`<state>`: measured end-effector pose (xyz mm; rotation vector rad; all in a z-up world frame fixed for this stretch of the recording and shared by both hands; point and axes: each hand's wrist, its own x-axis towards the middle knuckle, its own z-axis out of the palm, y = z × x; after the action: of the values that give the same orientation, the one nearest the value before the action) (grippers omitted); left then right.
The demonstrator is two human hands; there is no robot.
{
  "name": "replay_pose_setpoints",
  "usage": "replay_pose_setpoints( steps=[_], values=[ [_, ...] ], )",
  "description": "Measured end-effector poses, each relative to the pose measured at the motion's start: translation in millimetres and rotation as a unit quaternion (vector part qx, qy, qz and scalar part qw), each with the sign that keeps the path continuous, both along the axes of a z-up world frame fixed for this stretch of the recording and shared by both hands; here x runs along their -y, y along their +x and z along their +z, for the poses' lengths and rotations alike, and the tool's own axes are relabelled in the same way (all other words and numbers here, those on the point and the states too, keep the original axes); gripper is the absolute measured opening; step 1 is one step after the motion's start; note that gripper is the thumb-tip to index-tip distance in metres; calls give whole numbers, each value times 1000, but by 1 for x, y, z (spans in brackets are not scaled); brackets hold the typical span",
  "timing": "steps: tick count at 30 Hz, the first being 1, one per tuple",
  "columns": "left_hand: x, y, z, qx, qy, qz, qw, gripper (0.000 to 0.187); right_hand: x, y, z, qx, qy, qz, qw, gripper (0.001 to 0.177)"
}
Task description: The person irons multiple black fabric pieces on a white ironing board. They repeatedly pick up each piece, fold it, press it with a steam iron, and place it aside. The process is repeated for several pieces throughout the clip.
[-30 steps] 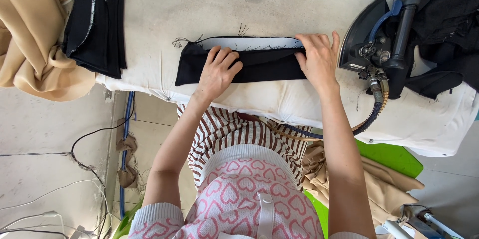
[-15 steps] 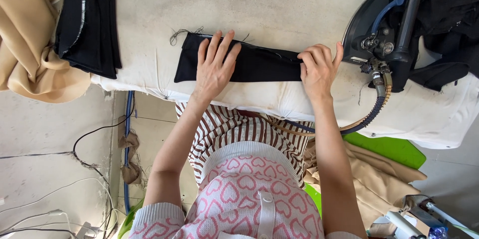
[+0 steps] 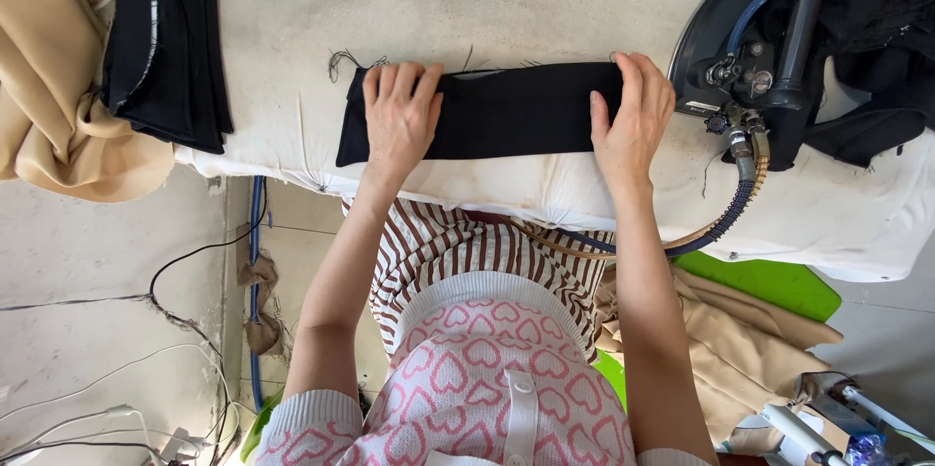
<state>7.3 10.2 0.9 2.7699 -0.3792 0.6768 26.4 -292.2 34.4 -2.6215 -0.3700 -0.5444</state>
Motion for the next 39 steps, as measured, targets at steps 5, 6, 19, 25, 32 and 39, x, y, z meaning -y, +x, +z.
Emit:
replay_pose_setpoints(
  steps=[5, 6, 19, 25, 32, 39],
  values=[
    [-27, -1, 0, -51, -3, 49, 998, 46, 6, -5, -4, -113, 42, -48, 992, 51],
    [-34, -2, -2, -58, 0, 72, 996, 45, 7, -5, -3, -126, 39, -62, 989, 52],
    [-63, -26, 29, -214, -199, 129, 948, 31, 51, 19, -42, -261, 204, -46, 942, 46],
    [-62, -28, 56, -12, -259, 18, 966, 36, 39, 13, 16, -45, 254, 32, 966, 23],
    [-77, -36, 8, 143, -127, 22, 981, 30, 39, -6, 11, 41, 161, 66, 984, 22],
    [-79, -48, -23, 55, -171, 29, 983, 33, 7, -31, -17, -40, 122, -23, 991, 36]
  ],
)
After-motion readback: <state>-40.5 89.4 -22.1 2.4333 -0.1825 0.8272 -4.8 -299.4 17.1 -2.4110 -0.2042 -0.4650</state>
